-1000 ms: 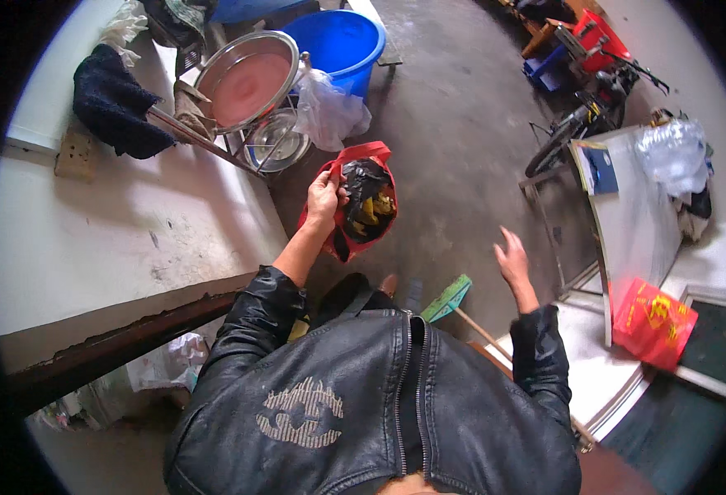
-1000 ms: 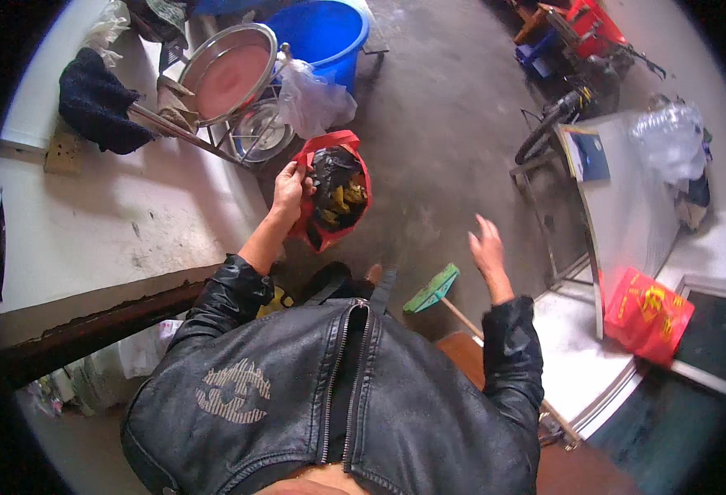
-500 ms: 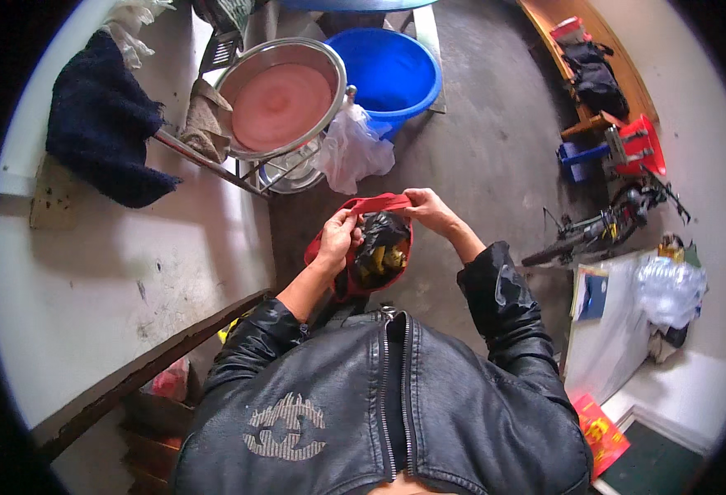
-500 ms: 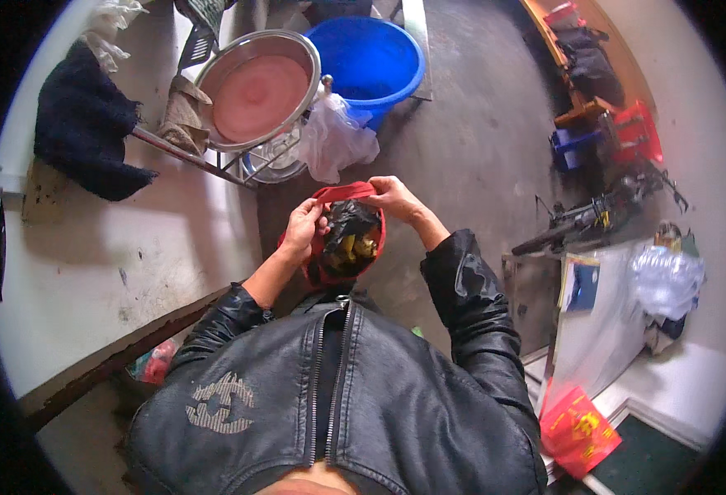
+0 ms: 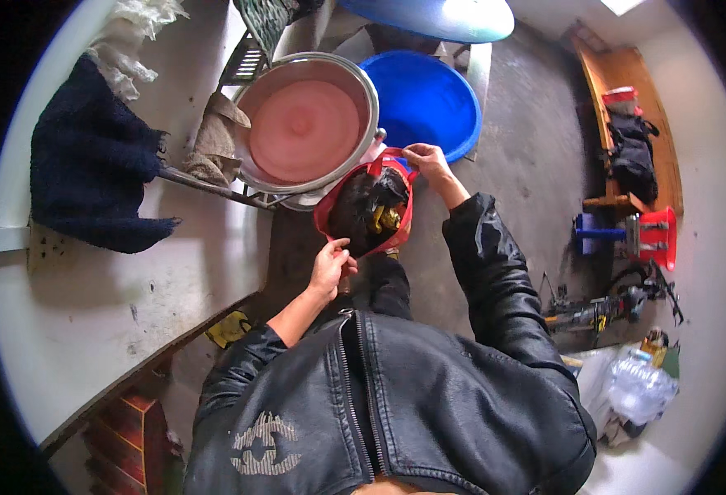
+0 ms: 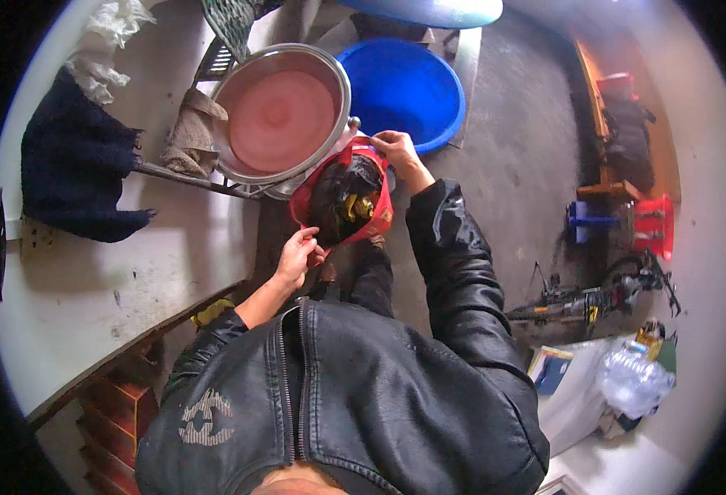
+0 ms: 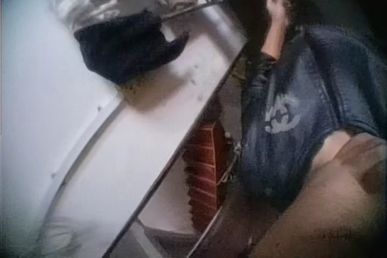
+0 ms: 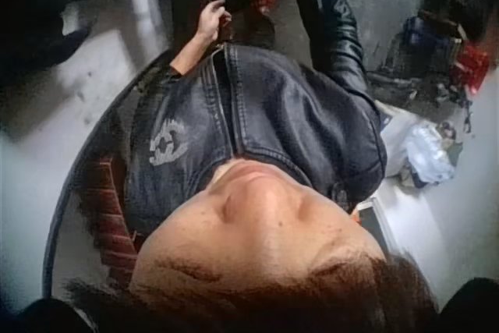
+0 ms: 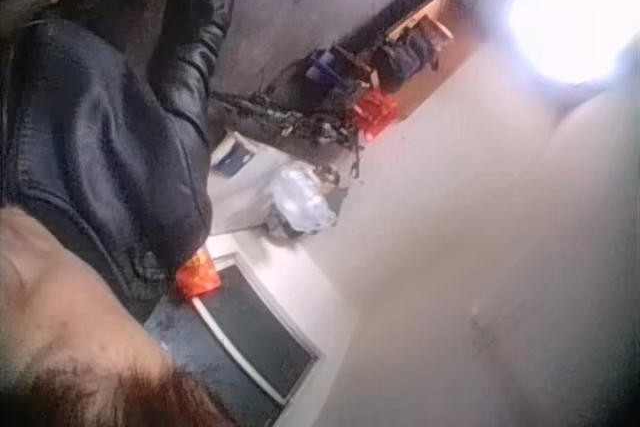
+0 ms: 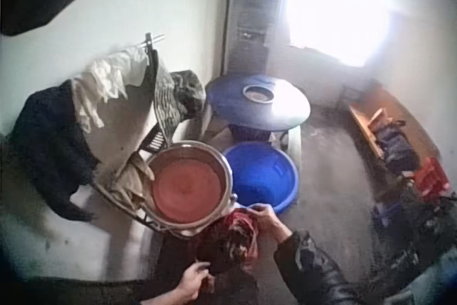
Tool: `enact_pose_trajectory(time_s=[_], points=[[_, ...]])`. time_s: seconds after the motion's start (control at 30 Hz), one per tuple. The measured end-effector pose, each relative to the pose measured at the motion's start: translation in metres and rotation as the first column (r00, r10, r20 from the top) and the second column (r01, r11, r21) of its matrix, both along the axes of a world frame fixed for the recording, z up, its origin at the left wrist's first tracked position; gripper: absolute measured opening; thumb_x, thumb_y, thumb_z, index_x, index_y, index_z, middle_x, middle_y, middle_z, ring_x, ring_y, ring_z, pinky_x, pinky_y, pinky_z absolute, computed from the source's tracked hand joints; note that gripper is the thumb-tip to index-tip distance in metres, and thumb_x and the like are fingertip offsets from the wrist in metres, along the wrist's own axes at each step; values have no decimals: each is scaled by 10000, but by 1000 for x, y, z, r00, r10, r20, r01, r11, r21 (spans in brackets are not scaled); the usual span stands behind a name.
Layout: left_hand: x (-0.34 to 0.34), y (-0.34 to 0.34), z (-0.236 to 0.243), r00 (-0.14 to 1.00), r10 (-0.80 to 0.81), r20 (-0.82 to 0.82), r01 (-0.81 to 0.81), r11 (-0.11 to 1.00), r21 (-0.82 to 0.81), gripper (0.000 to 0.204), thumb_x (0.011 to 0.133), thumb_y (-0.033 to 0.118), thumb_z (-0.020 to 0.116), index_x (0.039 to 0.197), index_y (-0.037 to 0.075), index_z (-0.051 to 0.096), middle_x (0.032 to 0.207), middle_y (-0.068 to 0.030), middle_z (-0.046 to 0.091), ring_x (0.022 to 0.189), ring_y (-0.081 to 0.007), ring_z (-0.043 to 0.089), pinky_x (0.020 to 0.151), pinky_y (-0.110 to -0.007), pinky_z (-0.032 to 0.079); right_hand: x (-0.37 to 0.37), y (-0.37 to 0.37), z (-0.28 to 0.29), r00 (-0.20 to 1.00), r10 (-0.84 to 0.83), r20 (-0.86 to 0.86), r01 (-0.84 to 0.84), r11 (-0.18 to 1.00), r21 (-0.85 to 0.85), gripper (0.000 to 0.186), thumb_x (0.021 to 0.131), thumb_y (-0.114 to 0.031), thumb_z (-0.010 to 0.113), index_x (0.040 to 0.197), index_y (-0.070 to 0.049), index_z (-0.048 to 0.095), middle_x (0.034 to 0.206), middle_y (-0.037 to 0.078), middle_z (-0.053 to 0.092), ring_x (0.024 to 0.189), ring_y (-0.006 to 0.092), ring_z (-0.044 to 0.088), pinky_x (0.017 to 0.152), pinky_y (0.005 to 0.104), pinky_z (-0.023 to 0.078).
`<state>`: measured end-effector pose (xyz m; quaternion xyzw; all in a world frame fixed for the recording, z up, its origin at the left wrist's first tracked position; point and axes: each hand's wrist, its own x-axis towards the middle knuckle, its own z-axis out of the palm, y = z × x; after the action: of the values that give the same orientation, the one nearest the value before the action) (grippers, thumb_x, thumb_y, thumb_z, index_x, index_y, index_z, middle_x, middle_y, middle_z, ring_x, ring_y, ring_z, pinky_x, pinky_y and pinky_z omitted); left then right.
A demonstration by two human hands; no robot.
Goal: The person moves a red bag and a yellow bag, then sweeps a spiral staircase with a red broom and collects debris into a dustpan. The person transfers the collected debris into a white bag and continues sweeping the stairs.
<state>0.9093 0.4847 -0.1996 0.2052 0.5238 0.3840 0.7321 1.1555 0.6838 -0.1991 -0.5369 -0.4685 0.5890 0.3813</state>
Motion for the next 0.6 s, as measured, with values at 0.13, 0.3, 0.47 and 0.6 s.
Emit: enact_pose_trajectory(time_s=[0.13, 0.3, 0.47, 0.6], points=[[10, 12, -8, 974, 224, 38, -219, 970, -109, 245, 898, 47, 435, 1134, 5, 483, 766, -85, 589, 653, -145, 591, 591, -253, 498, 6, 67, -36, 993, -13, 114, 12, 1000, 10, 155, 816, -172, 654, 846, -20, 650, 640, -3, 565, 525, 69, 471, 466, 215, 366], [35, 9, -30, 927, 376, 6, -368, 909, -195, 223, 905, 53, 423, 1111, 23, 506, 813, -99, 605, 691, -156, 601, 640, -262, 500, -18, 111, -76, 989, 125, 81, -114, 984, -134, 126, 818, -143, 648, 835, -18, 649, 619, -9, 545, 501, 70, 455, 443, 217, 352], [46, 10, -48, 840, 541, -45, -531, 800, -279, 233, 884, 44, 456, 1099, 82, 537, 964, -29, 611, 894, -136, 564, 850, -293, 414, -16, 131, -135, 969, 45, 244, 10, 976, -219, 130, 785, -145, 664, 806, -17, 653, 656, 26, 596, 554, 96, 541, 491, 228, 426], [37, -2, -51, 894, 417, -165, -448, 855, -261, 408, 857, 183, 549, 1255, 199, 463, 1271, -34, 476, 1241, -177, 347, 1016, -500, 180, -10, 134, -167, 862, 194, 469, -149, 980, -131, 130, 733, -137, 660, 790, -20, 668, 655, 53, 621, 573, 141, 574, 533, 290, 450]])
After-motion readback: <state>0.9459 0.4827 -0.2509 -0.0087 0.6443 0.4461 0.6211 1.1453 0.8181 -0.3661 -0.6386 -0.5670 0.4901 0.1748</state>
